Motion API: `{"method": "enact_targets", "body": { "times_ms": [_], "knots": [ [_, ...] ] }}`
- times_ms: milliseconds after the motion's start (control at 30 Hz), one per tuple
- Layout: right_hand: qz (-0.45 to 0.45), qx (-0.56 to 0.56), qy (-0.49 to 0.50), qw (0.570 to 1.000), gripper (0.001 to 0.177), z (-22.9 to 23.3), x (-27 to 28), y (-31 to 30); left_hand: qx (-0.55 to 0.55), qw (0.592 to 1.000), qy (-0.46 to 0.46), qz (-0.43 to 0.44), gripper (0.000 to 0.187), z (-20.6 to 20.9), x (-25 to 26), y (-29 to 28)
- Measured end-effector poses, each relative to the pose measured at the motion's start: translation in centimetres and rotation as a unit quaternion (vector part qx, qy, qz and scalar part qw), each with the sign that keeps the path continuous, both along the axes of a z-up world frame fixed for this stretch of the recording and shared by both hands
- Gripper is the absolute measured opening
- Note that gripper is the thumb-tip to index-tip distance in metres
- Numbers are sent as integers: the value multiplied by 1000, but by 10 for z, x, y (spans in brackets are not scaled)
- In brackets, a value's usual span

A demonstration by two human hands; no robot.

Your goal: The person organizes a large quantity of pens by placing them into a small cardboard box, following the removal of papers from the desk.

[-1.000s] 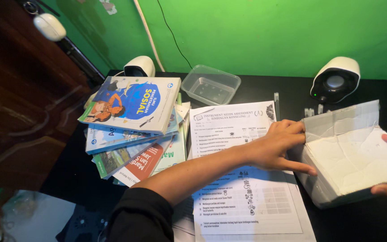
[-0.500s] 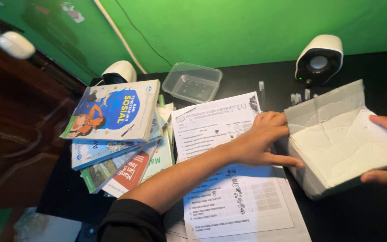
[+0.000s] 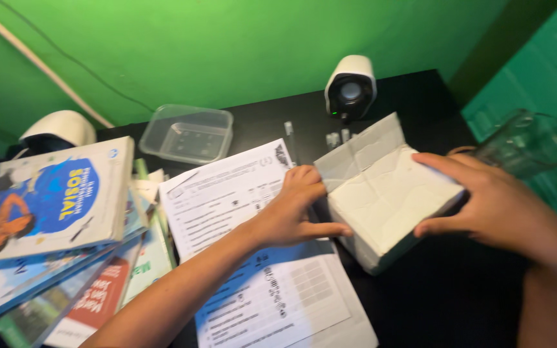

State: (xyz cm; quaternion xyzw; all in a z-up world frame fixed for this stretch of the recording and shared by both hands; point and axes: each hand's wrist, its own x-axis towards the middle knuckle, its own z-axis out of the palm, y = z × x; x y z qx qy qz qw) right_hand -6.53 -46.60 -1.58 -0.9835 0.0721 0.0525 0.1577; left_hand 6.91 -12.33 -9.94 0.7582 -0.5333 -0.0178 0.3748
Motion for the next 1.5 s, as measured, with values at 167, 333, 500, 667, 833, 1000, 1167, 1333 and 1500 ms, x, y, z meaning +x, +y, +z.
{"method": "enact_targets", "body": {
  "times_ms": [167, 333, 500, 667, 833, 1000, 1167, 1333, 1500],
  "knots": [
    [39, 55, -29, 997, 135, 18, -7, 8, 41, 999, 7, -7, 71, 13, -3, -3],
    [56, 77, 0, 995, 140, 30, -17, 14, 49, 997, -25, -48, 68, 30, -11, -3],
    [64, 132, 17, 989, 137, 29, -23, 9, 85, 991, -56, -84, 68, 45, -9, -1],
    [129, 112, -113, 979, 114, 33, -23, 13, 108, 989, -70, -74, 69, 76, 29, 5],
    [195, 78, -250, 945, 101, 40, 6, 50, 149, 988, -32, -16, 42, 90, 41, -3],
    [257, 58, -251, 931, 79, 24, 35, 63, 149, 987, -34, -45, 34, 81, 33, -12],
    [222, 97, -305, 921, 42, 0, 27, 52, 175, 983, 26, -44, 22, 53, 50, -7],
    [251, 73, -284, 922, 38, 0, 24, 68, 126, 990, -9, -62, 20, 33, 73, -22],
    [267, -1, -231, 936, 38, 14, 33, 86, 162, 978, -92, -93, 38, 47, 92, -60]
  ]
}}
